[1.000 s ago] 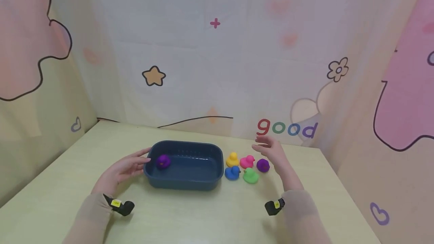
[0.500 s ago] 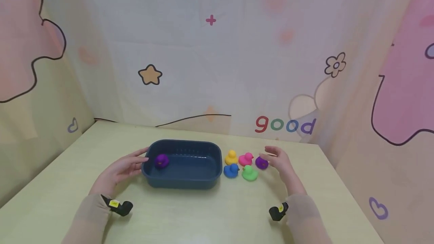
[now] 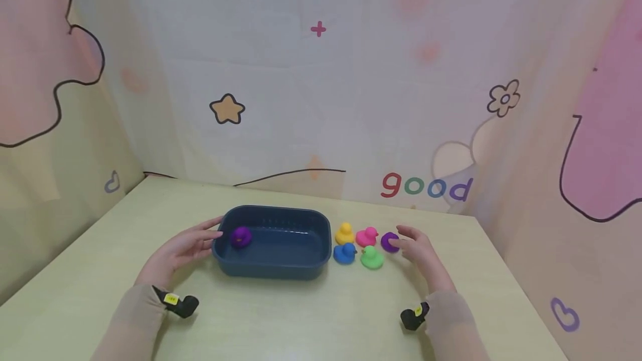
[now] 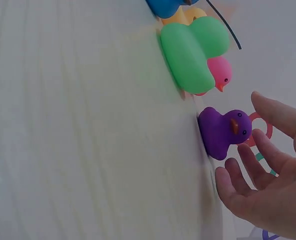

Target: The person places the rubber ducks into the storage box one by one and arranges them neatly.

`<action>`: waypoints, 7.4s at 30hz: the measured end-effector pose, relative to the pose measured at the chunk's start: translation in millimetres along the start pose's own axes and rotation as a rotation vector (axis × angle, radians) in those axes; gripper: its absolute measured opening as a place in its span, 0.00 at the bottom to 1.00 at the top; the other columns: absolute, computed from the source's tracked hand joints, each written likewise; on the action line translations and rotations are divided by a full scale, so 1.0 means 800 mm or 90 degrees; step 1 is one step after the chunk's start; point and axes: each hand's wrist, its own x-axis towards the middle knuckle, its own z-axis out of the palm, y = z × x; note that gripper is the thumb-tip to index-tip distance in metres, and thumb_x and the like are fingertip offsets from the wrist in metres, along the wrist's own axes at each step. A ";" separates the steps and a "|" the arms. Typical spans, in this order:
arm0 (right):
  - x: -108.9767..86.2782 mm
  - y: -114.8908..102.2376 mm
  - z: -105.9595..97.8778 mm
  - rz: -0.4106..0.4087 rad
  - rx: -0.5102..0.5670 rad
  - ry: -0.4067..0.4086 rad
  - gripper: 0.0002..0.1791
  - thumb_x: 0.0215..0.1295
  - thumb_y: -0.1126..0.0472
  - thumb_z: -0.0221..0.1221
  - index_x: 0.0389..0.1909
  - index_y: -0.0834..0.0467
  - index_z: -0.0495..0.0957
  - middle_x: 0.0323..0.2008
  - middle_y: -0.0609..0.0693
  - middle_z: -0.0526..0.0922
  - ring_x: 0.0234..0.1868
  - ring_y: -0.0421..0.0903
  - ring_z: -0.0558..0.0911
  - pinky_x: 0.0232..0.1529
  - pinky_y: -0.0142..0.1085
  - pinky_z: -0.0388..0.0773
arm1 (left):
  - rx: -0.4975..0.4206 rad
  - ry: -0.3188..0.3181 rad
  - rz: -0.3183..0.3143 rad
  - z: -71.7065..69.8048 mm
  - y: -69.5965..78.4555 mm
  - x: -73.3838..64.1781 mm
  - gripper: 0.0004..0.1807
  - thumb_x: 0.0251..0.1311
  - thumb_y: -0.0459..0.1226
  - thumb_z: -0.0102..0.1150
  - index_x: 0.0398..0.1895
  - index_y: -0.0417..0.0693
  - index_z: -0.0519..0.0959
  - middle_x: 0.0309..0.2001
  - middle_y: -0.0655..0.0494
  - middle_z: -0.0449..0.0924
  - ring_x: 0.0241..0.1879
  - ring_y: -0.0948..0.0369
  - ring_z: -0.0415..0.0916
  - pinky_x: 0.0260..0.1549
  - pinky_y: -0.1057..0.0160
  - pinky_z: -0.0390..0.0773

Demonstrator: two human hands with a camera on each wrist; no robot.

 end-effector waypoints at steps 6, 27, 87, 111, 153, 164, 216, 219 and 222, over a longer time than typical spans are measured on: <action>0.004 0.012 -0.002 0.007 0.001 0.006 0.38 0.68 0.61 0.58 0.74 0.67 0.52 0.74 0.67 0.52 0.72 0.65 0.58 0.71 0.56 0.59 | -0.006 0.000 -0.004 -0.001 -0.001 0.004 0.37 0.71 0.30 0.48 0.79 0.45 0.44 0.30 0.60 0.81 0.27 0.68 0.82 0.28 0.74 0.81; 0.024 0.023 0.006 -0.019 -0.083 0.036 0.32 0.64 0.66 0.63 0.67 0.68 0.65 0.65 0.71 0.67 0.63 0.63 0.69 0.54 0.39 0.72 | -0.005 0.008 -0.004 -0.004 -0.005 0.005 0.37 0.71 0.30 0.49 0.79 0.47 0.45 0.31 0.60 0.82 0.28 0.68 0.82 0.29 0.75 0.81; 0.037 -0.159 0.212 -0.111 0.179 -0.153 0.27 0.67 0.74 0.54 0.66 0.75 0.62 0.61 0.71 0.69 0.42 0.40 0.83 0.58 0.40 0.76 | 0.024 0.006 0.010 -0.006 -0.005 0.008 0.36 0.70 0.30 0.49 0.78 0.44 0.48 0.31 0.62 0.82 0.27 0.69 0.81 0.28 0.75 0.81; 0.042 -0.155 0.313 -0.068 0.050 -0.107 0.21 0.55 0.75 0.65 0.51 0.72 0.77 0.48 0.65 0.81 0.39 0.46 0.83 0.47 0.37 0.83 | 0.039 0.013 0.009 -0.006 -0.007 0.012 0.35 0.71 0.29 0.47 0.78 0.44 0.48 0.31 0.64 0.82 0.27 0.70 0.80 0.30 0.75 0.81; 0.018 -0.161 0.234 -0.183 -0.154 -0.123 0.23 0.55 0.68 0.67 0.54 0.65 0.78 0.56 0.62 0.79 0.51 0.54 0.80 0.52 0.42 0.81 | 0.037 0.025 0.002 -0.004 -0.007 0.008 0.37 0.70 0.31 0.50 0.78 0.46 0.48 0.31 0.62 0.81 0.28 0.69 0.80 0.29 0.75 0.81; 0.005 -0.151 0.121 -0.222 -0.148 -0.114 0.22 0.65 0.63 0.61 0.58 0.65 0.74 0.58 0.64 0.77 0.55 0.59 0.79 0.59 0.50 0.77 | 0.032 0.024 0.001 -0.013 -0.006 0.005 0.37 0.71 0.31 0.50 0.78 0.46 0.47 0.33 0.61 0.82 0.29 0.69 0.81 0.30 0.74 0.81; 0.034 -0.030 0.027 -0.047 -0.169 -0.041 0.30 0.67 0.57 0.59 0.64 0.70 0.67 0.62 0.68 0.70 0.60 0.62 0.68 0.63 0.56 0.69 | 0.007 0.009 0.004 -0.002 -0.009 0.008 0.36 0.71 0.30 0.49 0.78 0.46 0.47 0.33 0.60 0.82 0.29 0.68 0.81 0.31 0.74 0.82; 0.034 -0.029 0.028 -0.046 -0.166 0.001 0.30 0.66 0.57 0.60 0.63 0.71 0.68 0.61 0.69 0.70 0.60 0.62 0.68 0.63 0.56 0.68 | 0.006 0.003 0.004 -0.003 -0.007 0.007 0.37 0.71 0.30 0.48 0.78 0.45 0.46 0.34 0.61 0.82 0.30 0.68 0.81 0.31 0.74 0.82; 0.035 -0.026 0.030 -0.043 -0.167 0.057 0.29 0.65 0.57 0.61 0.60 0.71 0.69 0.59 0.68 0.72 0.58 0.62 0.70 0.63 0.55 0.69 | 0.002 0.006 0.003 -0.003 -0.006 0.005 0.37 0.71 0.30 0.49 0.78 0.45 0.46 0.34 0.60 0.82 0.30 0.68 0.81 0.31 0.74 0.82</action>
